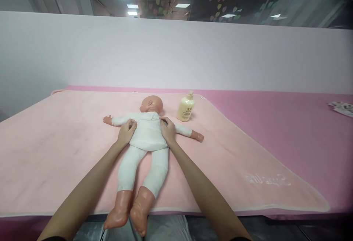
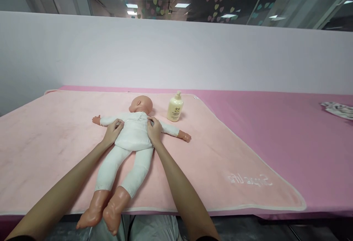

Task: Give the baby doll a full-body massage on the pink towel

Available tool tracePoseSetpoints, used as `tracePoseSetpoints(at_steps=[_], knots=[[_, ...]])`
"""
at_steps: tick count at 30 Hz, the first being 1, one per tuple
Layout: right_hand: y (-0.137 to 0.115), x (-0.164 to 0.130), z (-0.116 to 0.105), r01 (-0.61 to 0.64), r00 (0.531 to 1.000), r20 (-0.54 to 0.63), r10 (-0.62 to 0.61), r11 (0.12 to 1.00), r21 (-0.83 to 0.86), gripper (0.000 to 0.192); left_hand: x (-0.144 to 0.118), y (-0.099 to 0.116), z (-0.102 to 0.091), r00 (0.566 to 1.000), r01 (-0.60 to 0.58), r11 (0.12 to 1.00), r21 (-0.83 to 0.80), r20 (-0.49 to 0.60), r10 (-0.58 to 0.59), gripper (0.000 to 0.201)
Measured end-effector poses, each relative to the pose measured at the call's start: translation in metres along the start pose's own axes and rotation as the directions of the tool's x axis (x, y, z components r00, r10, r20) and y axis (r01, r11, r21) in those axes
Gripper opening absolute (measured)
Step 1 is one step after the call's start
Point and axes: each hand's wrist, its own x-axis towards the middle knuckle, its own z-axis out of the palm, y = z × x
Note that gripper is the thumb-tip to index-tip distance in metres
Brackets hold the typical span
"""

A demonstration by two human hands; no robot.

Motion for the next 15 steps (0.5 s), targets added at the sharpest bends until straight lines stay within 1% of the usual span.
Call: tracePoseSetpoints(at_steps=[15], knots=[[-0.0021, -0.0004, -0.0030, -0.006, 1.000, 0.024, 0.006, 1.000, -0.017, 0.026, -0.0004, -0.0011, 0.0009, 1.000, 0.002, 1.000, 0.004, -0.013, -0.002, 0.018]])
